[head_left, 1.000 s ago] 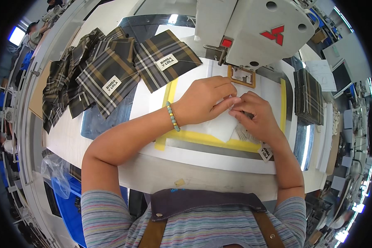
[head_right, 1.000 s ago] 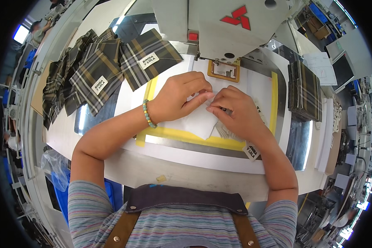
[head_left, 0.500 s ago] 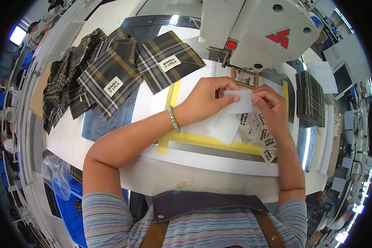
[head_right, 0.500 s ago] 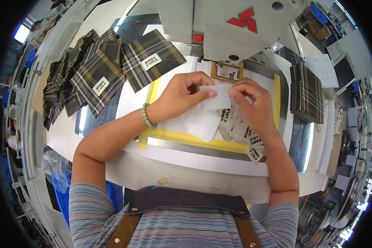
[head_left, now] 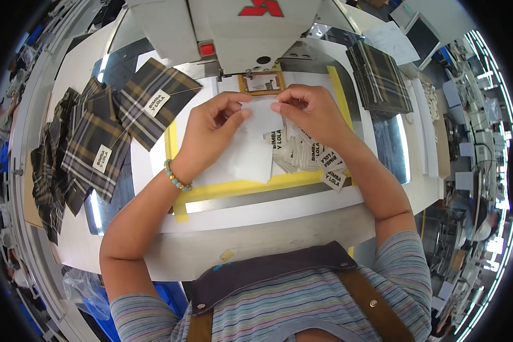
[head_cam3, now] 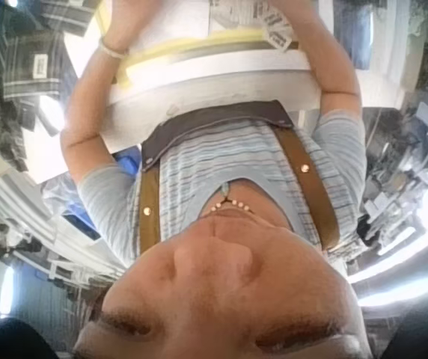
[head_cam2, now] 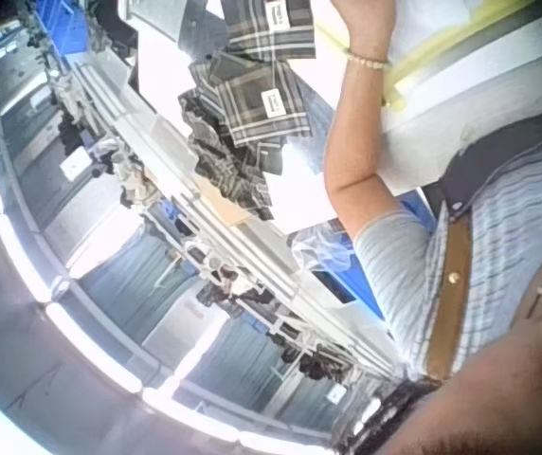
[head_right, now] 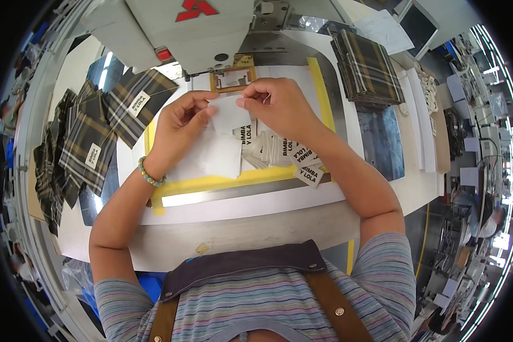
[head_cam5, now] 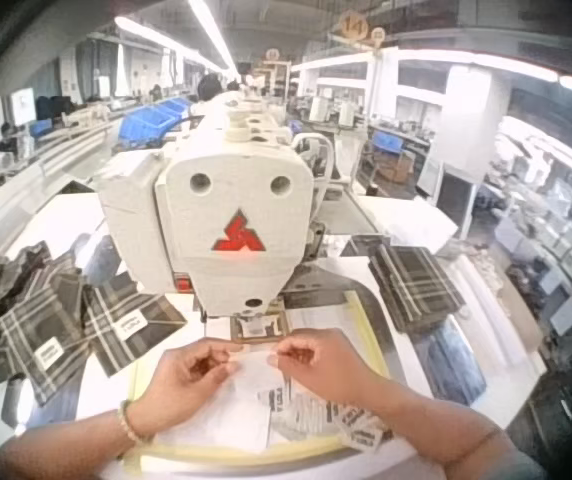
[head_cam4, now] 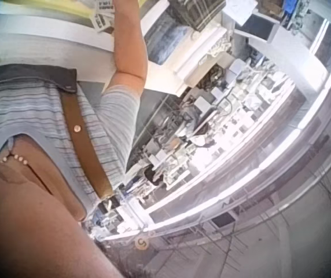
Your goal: The person uses a sewing machine to attach small rectangular labels to plaid fabric pieces. They pick up a fabric piece, place a label on it, and guide it through the machine to sew the label in place. The finished pieces are stacked to the left of the machine.
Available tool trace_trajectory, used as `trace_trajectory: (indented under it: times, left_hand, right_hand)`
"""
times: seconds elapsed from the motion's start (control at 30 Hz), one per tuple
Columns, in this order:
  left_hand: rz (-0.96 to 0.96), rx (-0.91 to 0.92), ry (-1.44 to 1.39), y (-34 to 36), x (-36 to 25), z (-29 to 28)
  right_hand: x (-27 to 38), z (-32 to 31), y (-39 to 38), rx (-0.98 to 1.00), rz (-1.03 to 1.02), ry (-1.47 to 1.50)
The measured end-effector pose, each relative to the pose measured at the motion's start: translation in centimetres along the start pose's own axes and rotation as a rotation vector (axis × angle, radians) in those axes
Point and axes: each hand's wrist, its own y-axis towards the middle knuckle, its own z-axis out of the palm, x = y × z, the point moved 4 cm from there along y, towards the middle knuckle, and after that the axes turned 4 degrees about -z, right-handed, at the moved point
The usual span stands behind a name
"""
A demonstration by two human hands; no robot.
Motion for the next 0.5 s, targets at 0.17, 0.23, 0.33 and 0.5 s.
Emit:
trace_trajectory:
  times: [0.17,0.23,0.33,0.5]
  left_hand:
    - [0.215,-0.091,0.336,-0.1,-2.2,-0.6]
    - [0.337,-0.060,0.458,-0.2,-2.4,-0.6]
    - [0.554,-0.011,0.614,-0.6,-2.5,0.2]
    - [0.571,0.087,0.809,-1.4,-3.0,1.7]
  right_hand:
    - [-3.8,-3.0,1.9,0.058,0.126,-0.180]
    - [-4.8,-3.7,2.4,0.035,0.131,-0.268]
    - [-4.7,-3.9,3.3,-0.047,0.153,-0.327]
    - [-7.2,-3.3,5.1,-0.181,-0.064,-0.279]
